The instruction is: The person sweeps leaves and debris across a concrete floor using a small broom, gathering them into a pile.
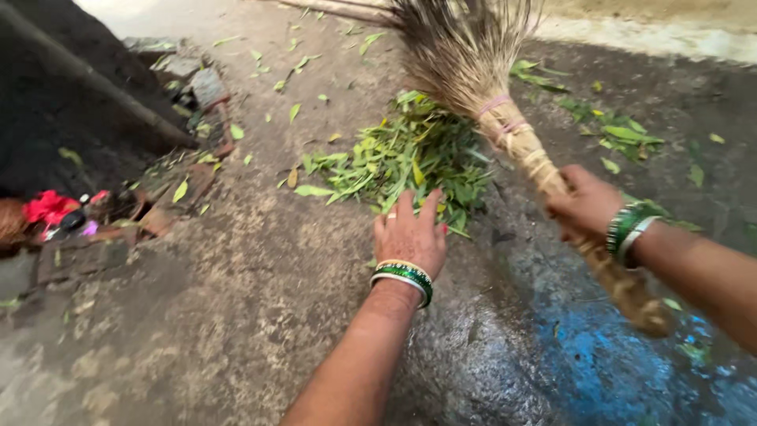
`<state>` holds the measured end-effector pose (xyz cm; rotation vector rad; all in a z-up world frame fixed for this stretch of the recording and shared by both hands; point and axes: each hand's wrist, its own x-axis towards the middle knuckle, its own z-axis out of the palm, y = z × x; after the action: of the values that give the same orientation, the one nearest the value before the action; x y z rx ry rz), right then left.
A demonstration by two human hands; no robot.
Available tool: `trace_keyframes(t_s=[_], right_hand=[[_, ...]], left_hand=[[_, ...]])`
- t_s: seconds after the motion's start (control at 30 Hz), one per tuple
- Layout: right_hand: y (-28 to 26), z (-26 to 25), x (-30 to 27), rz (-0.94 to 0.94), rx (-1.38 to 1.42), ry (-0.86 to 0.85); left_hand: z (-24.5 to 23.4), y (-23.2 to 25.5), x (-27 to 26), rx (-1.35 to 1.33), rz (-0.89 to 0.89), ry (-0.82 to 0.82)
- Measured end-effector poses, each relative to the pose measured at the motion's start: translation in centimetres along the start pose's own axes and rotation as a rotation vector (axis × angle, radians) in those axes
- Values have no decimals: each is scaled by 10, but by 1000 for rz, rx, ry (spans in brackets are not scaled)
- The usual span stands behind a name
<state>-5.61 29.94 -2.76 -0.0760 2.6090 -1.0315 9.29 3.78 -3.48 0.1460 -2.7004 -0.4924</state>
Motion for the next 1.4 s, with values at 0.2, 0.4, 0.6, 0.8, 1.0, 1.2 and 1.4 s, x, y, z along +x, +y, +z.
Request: trace_keyframes(t_s=[0.2,0.4,0.6,0.8,1.0,1.2,1.4], right_hand=[[34,-13,-58,57,-549,-173],[99,0,-55,-345,-1020,-488],[75,12,22,-58,-1039,-220],[-2,26,53,-53,-693,17],[-43,73,-41,-249,-796,-194],[-10,122,5,-366,-927,-374],[15,88,143,-115,-699,-45]], left_hand=[[3,-9,5,14,-4,89],[18,-22,9,-8,5,137],[25,-32,0,41,-22,92],[17,-36,3,74,-28,49],[15,-38,16,40,8,77],[29,-46,23,130,77,-5],[17,-47,25,169,59,-67]])
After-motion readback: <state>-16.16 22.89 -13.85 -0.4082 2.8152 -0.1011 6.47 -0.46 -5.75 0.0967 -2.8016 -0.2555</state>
